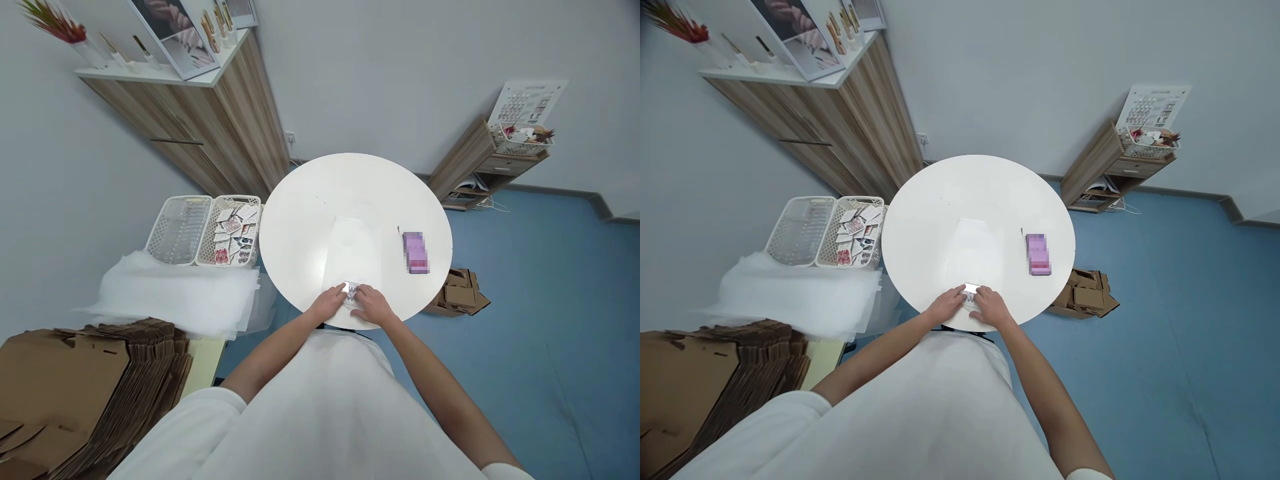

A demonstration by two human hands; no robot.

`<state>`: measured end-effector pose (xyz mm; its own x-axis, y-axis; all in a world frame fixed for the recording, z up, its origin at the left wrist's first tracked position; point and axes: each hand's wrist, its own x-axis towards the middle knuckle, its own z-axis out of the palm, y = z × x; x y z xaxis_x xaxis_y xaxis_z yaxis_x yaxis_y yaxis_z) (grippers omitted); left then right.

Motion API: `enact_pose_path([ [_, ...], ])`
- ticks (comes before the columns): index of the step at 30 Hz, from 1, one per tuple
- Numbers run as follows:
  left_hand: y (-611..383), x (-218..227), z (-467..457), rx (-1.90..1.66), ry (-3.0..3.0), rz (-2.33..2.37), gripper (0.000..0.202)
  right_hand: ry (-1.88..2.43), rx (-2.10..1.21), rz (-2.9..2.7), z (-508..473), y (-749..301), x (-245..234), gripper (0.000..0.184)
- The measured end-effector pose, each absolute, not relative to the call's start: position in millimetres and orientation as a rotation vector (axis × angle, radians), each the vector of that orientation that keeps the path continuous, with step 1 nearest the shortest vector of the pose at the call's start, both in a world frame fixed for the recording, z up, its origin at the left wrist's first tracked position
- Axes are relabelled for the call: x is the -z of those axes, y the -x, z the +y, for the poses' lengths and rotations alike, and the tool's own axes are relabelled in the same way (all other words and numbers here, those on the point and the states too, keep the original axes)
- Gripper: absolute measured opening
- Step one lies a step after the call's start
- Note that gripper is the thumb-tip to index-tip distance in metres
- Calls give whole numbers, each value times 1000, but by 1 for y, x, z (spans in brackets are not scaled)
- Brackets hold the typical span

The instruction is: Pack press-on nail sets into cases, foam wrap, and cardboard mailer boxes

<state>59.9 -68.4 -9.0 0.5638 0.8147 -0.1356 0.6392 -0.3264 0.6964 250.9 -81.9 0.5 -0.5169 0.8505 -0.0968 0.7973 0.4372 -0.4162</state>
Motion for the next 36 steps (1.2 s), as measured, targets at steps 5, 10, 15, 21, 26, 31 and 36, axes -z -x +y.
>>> enact_pose_path([
  [5, -57, 2, -68, -253, -2027, 1126, 26, 1534, -608, -2437, -88, -248, 12, 29],
  [10, -58, -1, -61, -235, -2028, 1090, 31, 1522, -683, -2385, -82, -246, 16, 23],
  [15, -57, -7, -52, -322, -2004, 1043, 29, 1491, -905, -2279, -72, -255, 1, 24],
  [21, -57, -19, -34, -254, -1923, 1060, 31, 1552, -772, -2225, -76, -260, -16, 29],
  [26, -58, -21, -17, -109, -1868, 1091, 35, 1503, -487, -2345, -88, -256, -17, 22],
  [31, -62, -24, -8, -40, -1921, 1058, 37, 1512, -279, -2376, -82, -258, -7, 25],
  [36, -63, -39, -14, -232, -2328, 1158, 54, 1386, -174, -2383, -68, -259, 0, 25],
])
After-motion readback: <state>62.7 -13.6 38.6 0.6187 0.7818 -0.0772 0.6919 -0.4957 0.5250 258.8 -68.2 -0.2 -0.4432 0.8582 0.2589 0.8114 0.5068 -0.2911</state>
